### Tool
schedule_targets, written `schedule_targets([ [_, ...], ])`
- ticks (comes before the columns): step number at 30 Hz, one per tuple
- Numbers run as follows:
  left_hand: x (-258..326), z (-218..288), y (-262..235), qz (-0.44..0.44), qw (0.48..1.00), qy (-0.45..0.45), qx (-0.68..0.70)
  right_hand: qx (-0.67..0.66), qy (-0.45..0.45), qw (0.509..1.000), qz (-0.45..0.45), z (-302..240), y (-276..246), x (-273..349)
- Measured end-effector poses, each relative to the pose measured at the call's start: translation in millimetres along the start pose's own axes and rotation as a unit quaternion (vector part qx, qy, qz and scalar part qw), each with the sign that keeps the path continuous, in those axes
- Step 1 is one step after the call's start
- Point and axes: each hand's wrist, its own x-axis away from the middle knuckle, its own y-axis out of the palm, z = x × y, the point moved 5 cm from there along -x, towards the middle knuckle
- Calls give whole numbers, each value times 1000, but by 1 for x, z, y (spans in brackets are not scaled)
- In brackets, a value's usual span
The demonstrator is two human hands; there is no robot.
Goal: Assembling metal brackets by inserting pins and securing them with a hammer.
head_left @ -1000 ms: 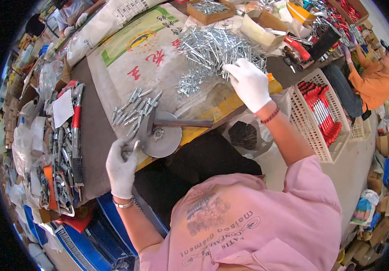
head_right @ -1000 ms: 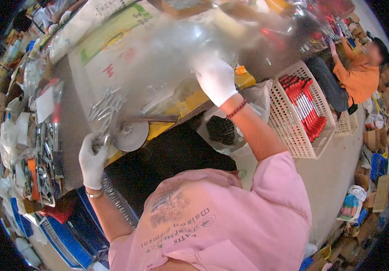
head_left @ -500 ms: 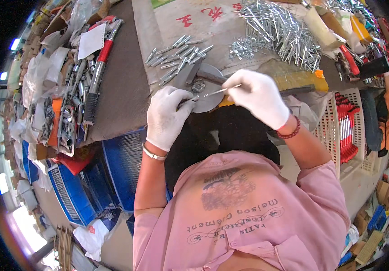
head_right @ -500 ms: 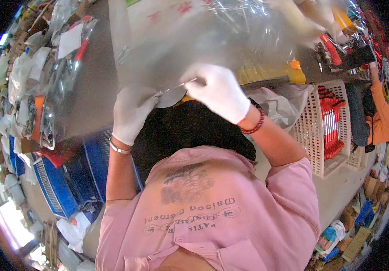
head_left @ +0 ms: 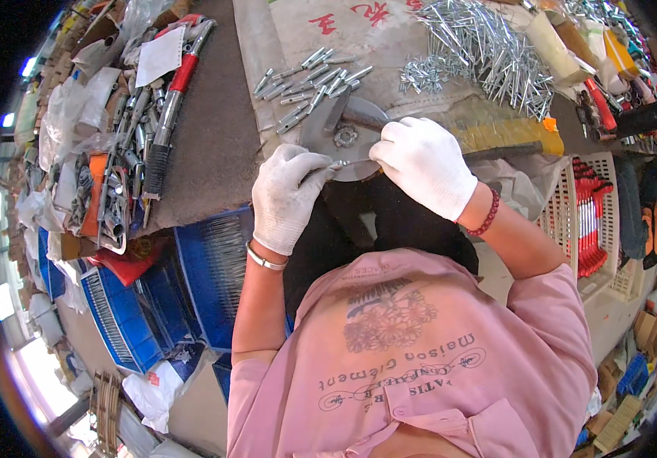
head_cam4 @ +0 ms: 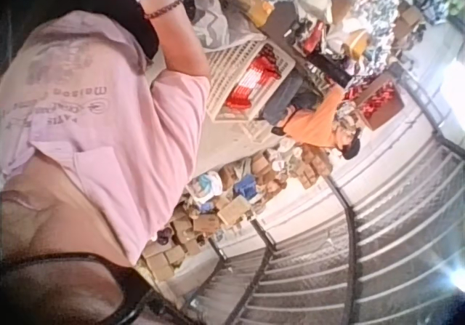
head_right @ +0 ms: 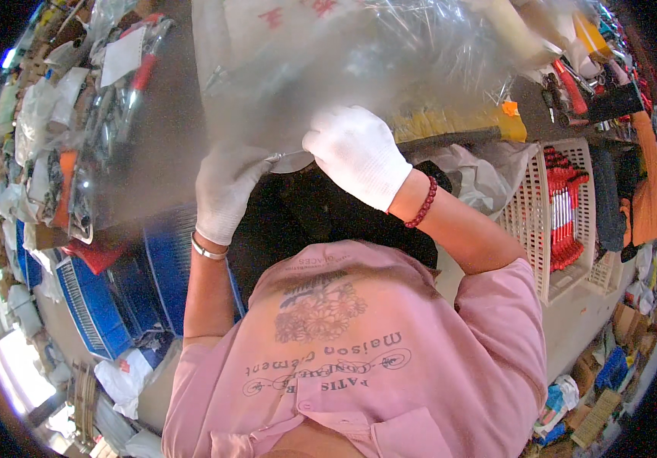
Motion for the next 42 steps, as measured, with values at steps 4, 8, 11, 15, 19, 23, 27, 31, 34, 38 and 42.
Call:
schedule_targets([
  [4,1,1,-1,11,1000,-2,15,-2,-23,1000,-5,0,2,1],
  [8,2,-4,1,3,999,-13,36,9,-41,999,1,-1,5,1],
  [11,2,-6,2,14,999,-8,30,-2,-42,999,13,0,5,1],
  [15,0,-3,2,18,999,0,30,-19,-48,998,31,2,8,0],
  [19,-3,2,6,29,999,25,19,-6,-56,997,51,2,11,-1],
  [23,0,8,-1,27,999,23,0,-21,-40,997,69,-1,11,-1],
  [27,3,8,-2,27,999,29,2,91,46,982,156,47,-17,6],
  [31,2,10,-2,26,999,21,8,184,231,951,89,134,-38,25],
  [34,2,9,-2,31,999,25,9,204,256,943,57,157,-30,24],
  [38,3,10,-2,31,999,27,-2,241,221,945,-27,161,-16,9],
  [42,4,7,-2,34,999,30,7,239,205,949,-22,158,-12,-1],
])
